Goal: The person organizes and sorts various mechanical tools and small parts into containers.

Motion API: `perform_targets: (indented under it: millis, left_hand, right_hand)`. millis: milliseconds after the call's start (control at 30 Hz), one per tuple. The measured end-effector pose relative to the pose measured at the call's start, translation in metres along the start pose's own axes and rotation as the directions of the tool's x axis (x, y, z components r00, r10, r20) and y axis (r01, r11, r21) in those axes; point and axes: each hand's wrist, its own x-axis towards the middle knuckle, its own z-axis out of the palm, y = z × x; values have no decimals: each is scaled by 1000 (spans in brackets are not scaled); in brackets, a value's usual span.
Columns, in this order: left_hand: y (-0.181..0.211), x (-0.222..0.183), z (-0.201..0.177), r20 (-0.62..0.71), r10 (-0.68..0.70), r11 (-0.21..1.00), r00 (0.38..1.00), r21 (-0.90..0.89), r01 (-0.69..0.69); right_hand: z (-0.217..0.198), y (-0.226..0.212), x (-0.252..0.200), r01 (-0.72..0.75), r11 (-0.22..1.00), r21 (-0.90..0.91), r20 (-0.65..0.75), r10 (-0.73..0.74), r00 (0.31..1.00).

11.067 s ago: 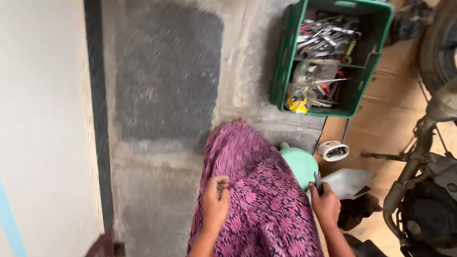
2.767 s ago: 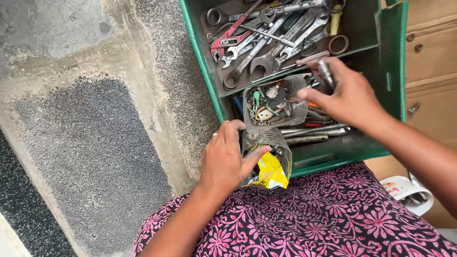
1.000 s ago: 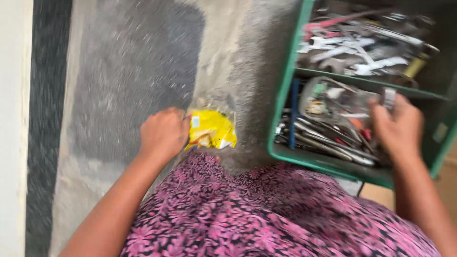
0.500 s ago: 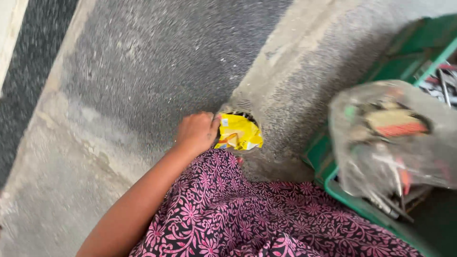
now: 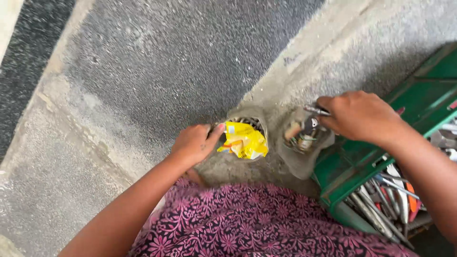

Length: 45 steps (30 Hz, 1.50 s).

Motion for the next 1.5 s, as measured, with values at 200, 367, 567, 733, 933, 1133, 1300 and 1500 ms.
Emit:
perform_targets:
  millis: [200,367,567,733,933,1133,1300,1500]
  left_hand:
    - [15,23,-20,-21,-21,1000,1000,19,22]
    - [44,16,-42,-133,171,984,976,77,-162]
    - [43,8,-33,-112,377,916,919,189,-353]
    - [27,-3,-16,-110,369,898,923,298,-323]
    - [20,-31,-17,38,210,950,977,228,-213]
    - [42,-42,-39,-52,316,948,947,63,-312]
    - [39,-43,-25,20,462,883,887,81,-462]
    - [-24,-80,3,-128,220,967,967,-98,-233]
  right_hand:
    - [6,0,-6,8,998,60,-84,-3,996]
    - [7,5,-11,17,995,94,-128,-4,992]
    - [19,-6,-8,103,995,11,-302,-95,948]
    - [14,-21,-2,221,975,9,-394,-200,897]
    - [6,9,-7,50,996,77,-368,-18,929]
    - [-14,0,-36,47,966,255,-536,101,838]
    - [18,24,-33,-167,983,71,-535,179,826]
    - [23,22,-57,-79,974,211,-631,198,750]
